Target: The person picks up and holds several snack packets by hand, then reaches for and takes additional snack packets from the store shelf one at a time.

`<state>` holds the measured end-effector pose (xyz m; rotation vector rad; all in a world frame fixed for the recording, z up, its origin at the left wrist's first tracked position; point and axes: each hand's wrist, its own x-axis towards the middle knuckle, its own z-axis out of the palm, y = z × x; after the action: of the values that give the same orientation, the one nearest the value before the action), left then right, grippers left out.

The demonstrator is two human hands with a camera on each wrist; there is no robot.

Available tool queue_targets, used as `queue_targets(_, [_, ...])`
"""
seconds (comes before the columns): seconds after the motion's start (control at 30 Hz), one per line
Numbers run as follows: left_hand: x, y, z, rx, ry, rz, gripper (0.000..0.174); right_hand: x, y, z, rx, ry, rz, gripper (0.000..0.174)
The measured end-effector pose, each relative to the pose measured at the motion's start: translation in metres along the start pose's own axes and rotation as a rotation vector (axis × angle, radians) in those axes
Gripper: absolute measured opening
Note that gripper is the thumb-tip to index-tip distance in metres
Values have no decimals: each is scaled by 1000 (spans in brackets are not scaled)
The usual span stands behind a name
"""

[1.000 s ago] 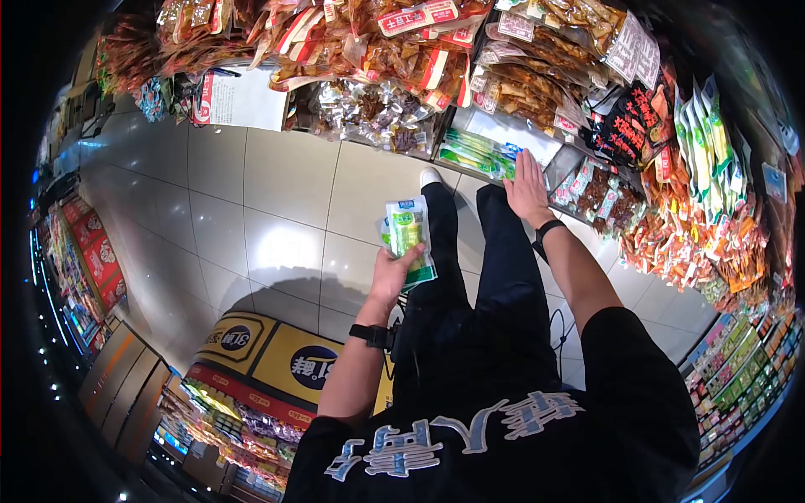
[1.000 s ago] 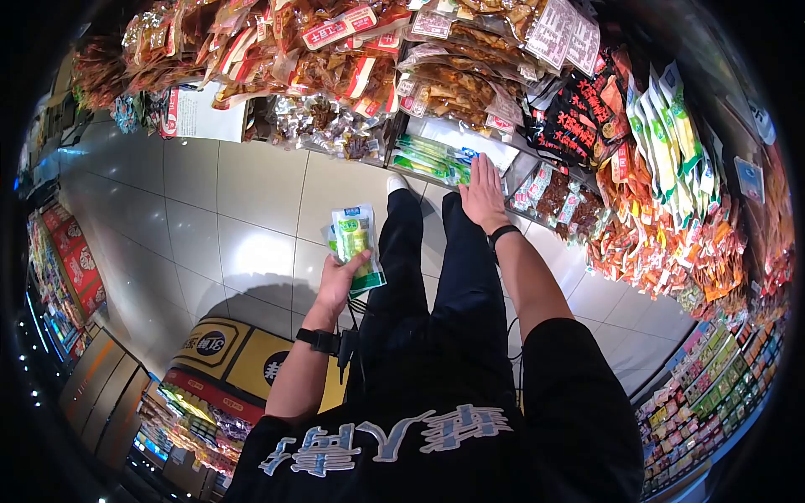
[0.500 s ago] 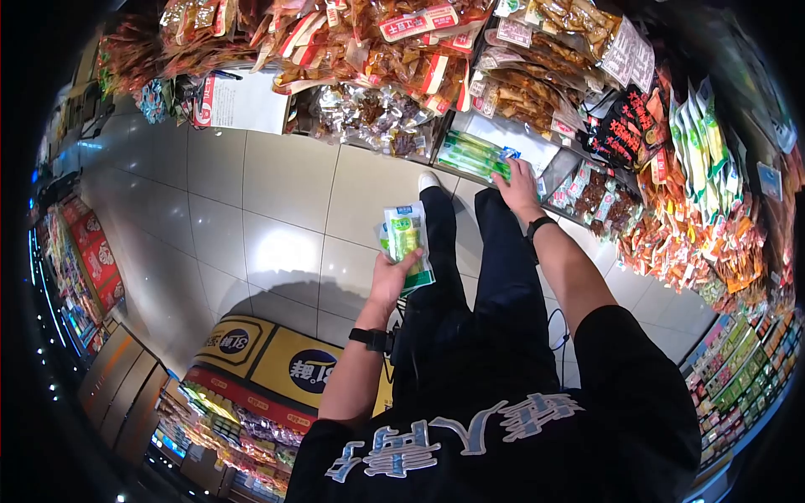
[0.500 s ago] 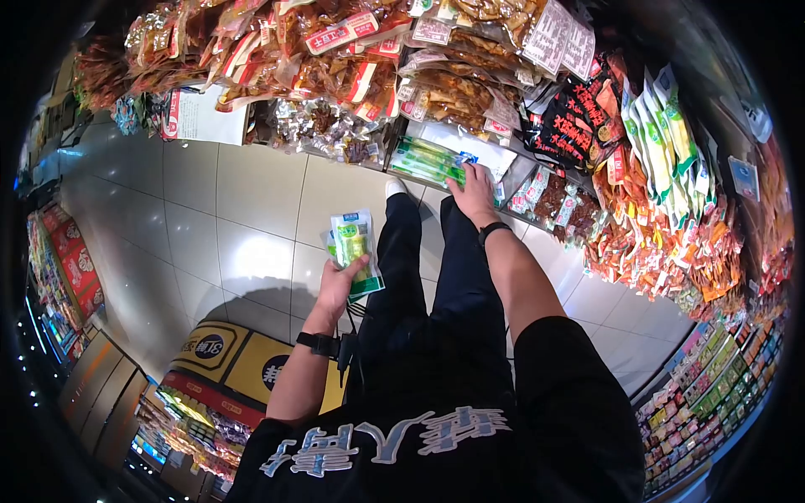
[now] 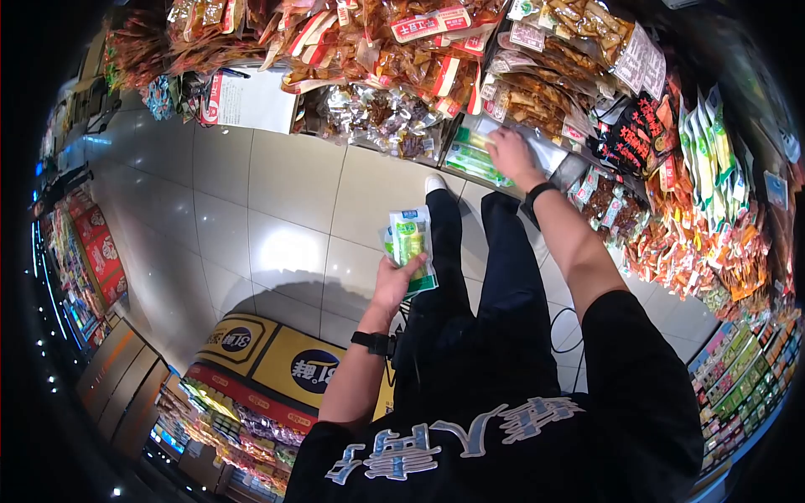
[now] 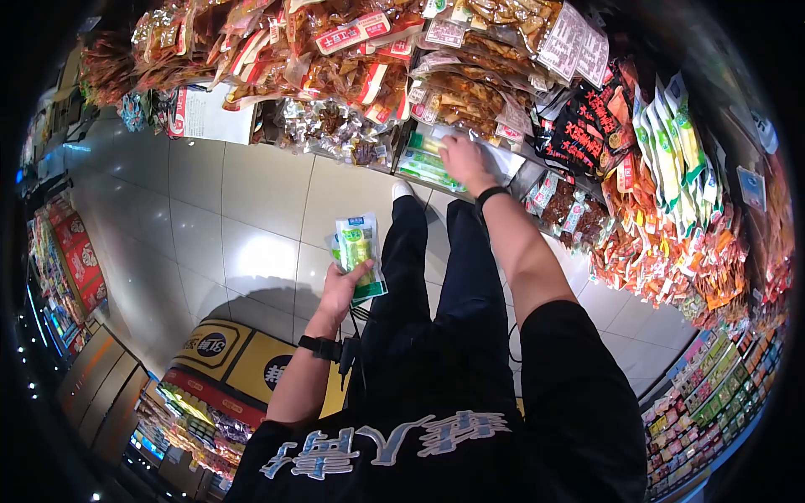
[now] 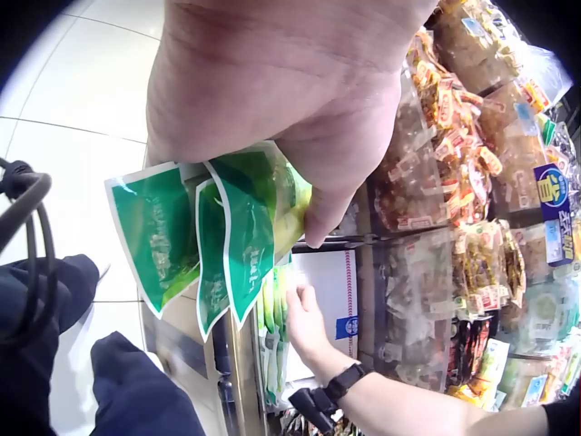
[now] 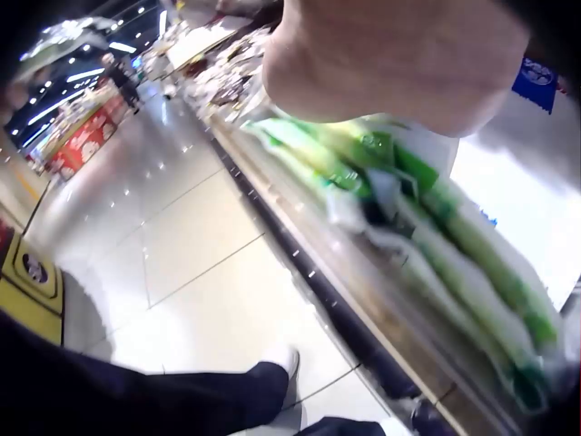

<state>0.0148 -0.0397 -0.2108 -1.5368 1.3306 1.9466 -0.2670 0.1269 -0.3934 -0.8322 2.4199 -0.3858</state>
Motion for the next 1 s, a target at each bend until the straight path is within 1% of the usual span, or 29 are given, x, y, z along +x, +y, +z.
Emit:
queue_targets(0.03, [-1,3,0,18,-12,-5,34,-9,-4,5,-14,81,-105,39])
queue_targets(0.07, [-2,5,0,34,-23,-10,36,-22,-10,11,-8,40,-139,38])
queue_targets(0.1, [-2,6,1,20,-29,-4,37,-32,-13,24,-20,-12,-116,51])
queue_targets(0.17, [-2,9,1,-4,-40,5,38,-55,-25,31,-186,173,-253,64])
queue_targets(0.2, [-1,10,2,3,-40,4,35,-57,-28,34,-189,129,-196,71])
queue_targets(0.27, [-1,11,3,26,-42,-8,30,-53,-28,39,-173,139,-180,70])
queue_targets(0.43, [5,8,7,-41,-93,18,35,-52,-33,24,-75,162,-106,62])
queue_targets(0.53, [8,8,7,-92,-144,57,38,-62,-53,4,74,248,-3,58])
queue_targets(0.63, [10,11,11,-162,-172,95,39,-86,-82,4,892,-15,72,53])
queue_targets(0.7, [11,14,14,-197,-212,93,39,-109,-126,-27,1381,-352,6,50])
queue_targets(0.77, [14,13,18,-164,-252,130,40,-125,-143,-19,1393,-546,11,52])
queue_targets(0.8, [15,13,20,-120,-257,145,40,-130,-153,-15,1376,-500,75,60])
queue_targets(0.83, [15,13,21,-75,-261,161,41,-132,-160,-13,1413,-428,61,67])
queue_targets(0.87, [15,13,24,51,-231,201,46,-133,-163,-13,1503,-421,81,68])
queue_targets(0.9, [12,15,26,49,-223,217,45,-133,-166,-16,1594,-413,102,69])
queue_targets(0.97, [9,19,29,44,-208,249,44,-135,-168,-19,1634,-326,120,67])
queue_targets(1.0, [8,22,29,36,-229,230,45,-136,-168,-20,1651,-280,131,67])
